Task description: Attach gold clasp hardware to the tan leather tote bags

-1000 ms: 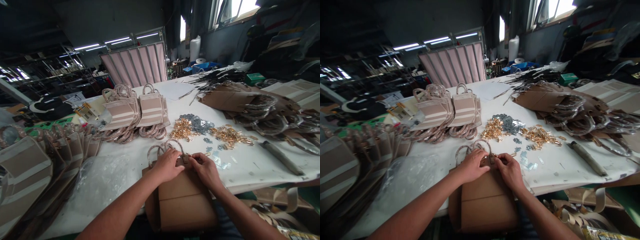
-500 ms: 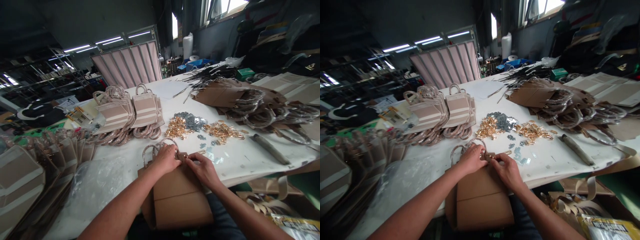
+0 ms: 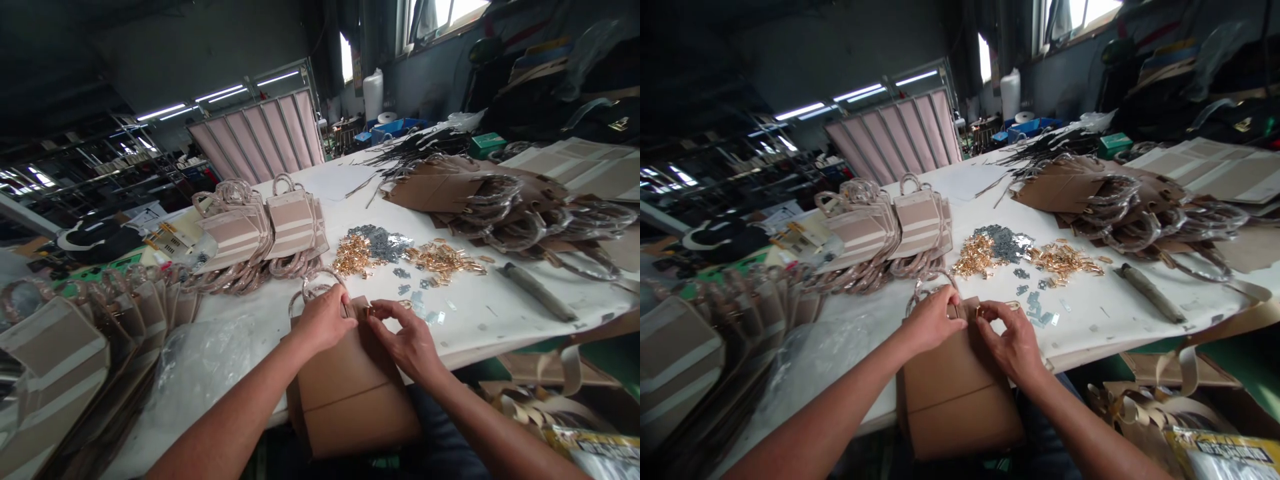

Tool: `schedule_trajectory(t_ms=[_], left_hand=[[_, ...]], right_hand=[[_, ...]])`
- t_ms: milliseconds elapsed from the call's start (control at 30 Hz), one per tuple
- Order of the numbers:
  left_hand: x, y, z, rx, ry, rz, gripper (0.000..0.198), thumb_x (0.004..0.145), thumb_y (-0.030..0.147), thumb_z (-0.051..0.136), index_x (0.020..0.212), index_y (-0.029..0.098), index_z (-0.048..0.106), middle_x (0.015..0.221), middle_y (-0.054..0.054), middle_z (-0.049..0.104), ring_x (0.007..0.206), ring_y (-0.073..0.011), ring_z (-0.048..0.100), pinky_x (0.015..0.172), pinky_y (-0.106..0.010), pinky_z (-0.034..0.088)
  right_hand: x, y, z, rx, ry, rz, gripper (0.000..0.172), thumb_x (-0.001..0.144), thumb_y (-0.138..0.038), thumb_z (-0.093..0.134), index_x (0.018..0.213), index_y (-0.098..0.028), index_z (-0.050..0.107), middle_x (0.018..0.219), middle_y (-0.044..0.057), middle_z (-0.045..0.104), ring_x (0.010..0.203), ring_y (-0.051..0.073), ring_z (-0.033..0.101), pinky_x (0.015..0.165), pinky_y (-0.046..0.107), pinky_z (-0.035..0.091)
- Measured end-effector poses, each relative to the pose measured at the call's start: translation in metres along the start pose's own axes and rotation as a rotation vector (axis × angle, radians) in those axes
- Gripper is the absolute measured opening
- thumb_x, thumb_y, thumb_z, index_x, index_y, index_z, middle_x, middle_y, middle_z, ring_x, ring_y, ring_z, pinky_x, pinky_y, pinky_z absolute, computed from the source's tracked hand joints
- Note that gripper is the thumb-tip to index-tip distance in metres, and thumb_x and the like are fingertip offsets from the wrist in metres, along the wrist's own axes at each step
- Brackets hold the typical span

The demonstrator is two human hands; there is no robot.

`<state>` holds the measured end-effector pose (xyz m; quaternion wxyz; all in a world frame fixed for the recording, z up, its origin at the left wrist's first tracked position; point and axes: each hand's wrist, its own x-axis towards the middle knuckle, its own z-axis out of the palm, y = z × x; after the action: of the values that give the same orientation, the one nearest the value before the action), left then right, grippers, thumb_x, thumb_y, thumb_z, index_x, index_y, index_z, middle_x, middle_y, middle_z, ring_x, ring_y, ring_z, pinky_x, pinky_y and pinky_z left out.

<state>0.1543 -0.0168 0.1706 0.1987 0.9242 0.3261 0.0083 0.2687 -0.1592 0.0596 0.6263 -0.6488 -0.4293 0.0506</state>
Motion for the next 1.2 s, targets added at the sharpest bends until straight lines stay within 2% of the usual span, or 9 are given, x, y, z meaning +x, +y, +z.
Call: schedule_trajectory(t_ms=[100, 200, 433, 633, 767, 900, 1067, 1200], left_hand=[[-0.007, -0.002, 0.003, -0.035, 0.064, 0.023, 0.035, 0.073, 0.020, 0.079, 0.094, 0.024, 0.050, 0.081, 0.006, 0.062, 0.075, -0.0177, 0.055, 0.067, -0.027, 0.031], [-0.015, -0.002, 0.005, -0.035, 0.121, 0.048, 0.035, 0.073, 0.018, 0.078, 0.092, 0.024, 0.049, 0.080, 0.006, 0.061, 0.074, -0.0175, 0.054, 0.067, -0.027, 0.030], [-0.029, 0.011, 0.003, -0.112, 0.147, 0.085, 0.028, 0.076, 0.011, 0.075, 0.088, 0.023, 0.052, 0.080, 0.006, 0.064, 0.076, -0.0166, 0.056, 0.069, -0.027, 0.031], [-0.037, 0.017, 0.003, -0.183, 0.182, 0.109, 0.026, 0.076, 0.006, 0.073, 0.084, 0.021, 0.054, 0.076, 0.008, 0.061, 0.071, -0.0127, 0.053, 0.067, -0.026, 0.032], [-0.042, 0.018, 0.005, -0.216, 0.220, 0.129, 0.026, 0.077, 0.006, 0.072, 0.079, 0.020, 0.051, 0.072, 0.009, 0.057, 0.067, -0.0111, 0.050, 0.064, -0.026, 0.031], [-0.045, 0.019, 0.005, -0.210, 0.250, 0.131, 0.028, 0.080, 0.007, 0.073, 0.075, 0.019, 0.049, 0.069, 0.008, 0.056, 0.063, -0.0106, 0.048, 0.062, -0.026, 0.029], [-0.045, 0.022, 0.005, -0.204, 0.245, 0.134, 0.027, 0.082, 0.008, 0.072, 0.074, 0.019, 0.049, 0.070, 0.008, 0.058, 0.065, -0.0113, 0.050, 0.064, -0.026, 0.030], [-0.044, 0.023, 0.008, -0.199, 0.231, 0.135, 0.025, 0.082, 0.008, 0.071, 0.074, 0.020, 0.050, 0.070, 0.007, 0.058, 0.064, -0.0118, 0.050, 0.064, -0.026, 0.030]], right_hand=[[-0.002, -0.004, -0.003, -0.103, 0.005, -0.167, 0.016, 0.100, -0.027, 0.065, 0.114, -0.027, 0.073, 0.097, -0.001, 0.076, 0.088, 0.024, 0.070, 0.087, 0.038, 0.044], [-0.004, -0.009, -0.005, -0.160, 0.012, -0.236, 0.012, 0.102, -0.026, 0.064, 0.111, -0.027, 0.073, 0.097, 0.000, 0.077, 0.087, 0.024, 0.071, 0.086, 0.038, 0.044], [-0.015, -0.015, -0.005, -0.166, 0.053, -0.236, 0.011, 0.104, -0.027, 0.064, 0.108, -0.028, 0.074, 0.097, 0.000, 0.078, 0.088, 0.024, 0.072, 0.085, 0.037, 0.046], [-0.018, -0.017, -0.006, -0.228, -0.030, -0.255, 0.023, 0.104, -0.024, 0.059, 0.124, -0.029, 0.070, 0.097, 0.000, 0.077, 0.086, 0.024, 0.071, 0.085, 0.036, 0.046], [-0.012, -0.025, -0.011, -0.225, -0.074, -0.218, 0.017, 0.099, -0.024, 0.062, 0.111, -0.029, 0.073, 0.088, -0.001, 0.075, 0.079, 0.023, 0.070, 0.083, 0.034, 0.046], [-0.003, -0.033, -0.018, -0.258, -0.150, -0.182, 0.018, 0.095, -0.024, 0.061, 0.107, -0.029, 0.073, 0.081, -0.002, 0.073, 0.075, 0.022, 0.068, 0.079, 0.033, 0.043], [0.003, -0.033, -0.021, -0.305, -0.223, -0.209, 0.015, 0.095, -0.023, 0.057, 0.101, -0.027, 0.071, 0.078, -0.001, 0.071, 0.074, 0.022, 0.067, 0.078, 0.032, 0.042], [0.003, -0.031, -0.022, -0.341, -0.231, -0.228, 0.013, 0.095, -0.023, 0.057, 0.096, -0.026, 0.069, 0.080, 0.000, 0.072, 0.078, 0.022, 0.068, 0.080, 0.032, 0.042]])
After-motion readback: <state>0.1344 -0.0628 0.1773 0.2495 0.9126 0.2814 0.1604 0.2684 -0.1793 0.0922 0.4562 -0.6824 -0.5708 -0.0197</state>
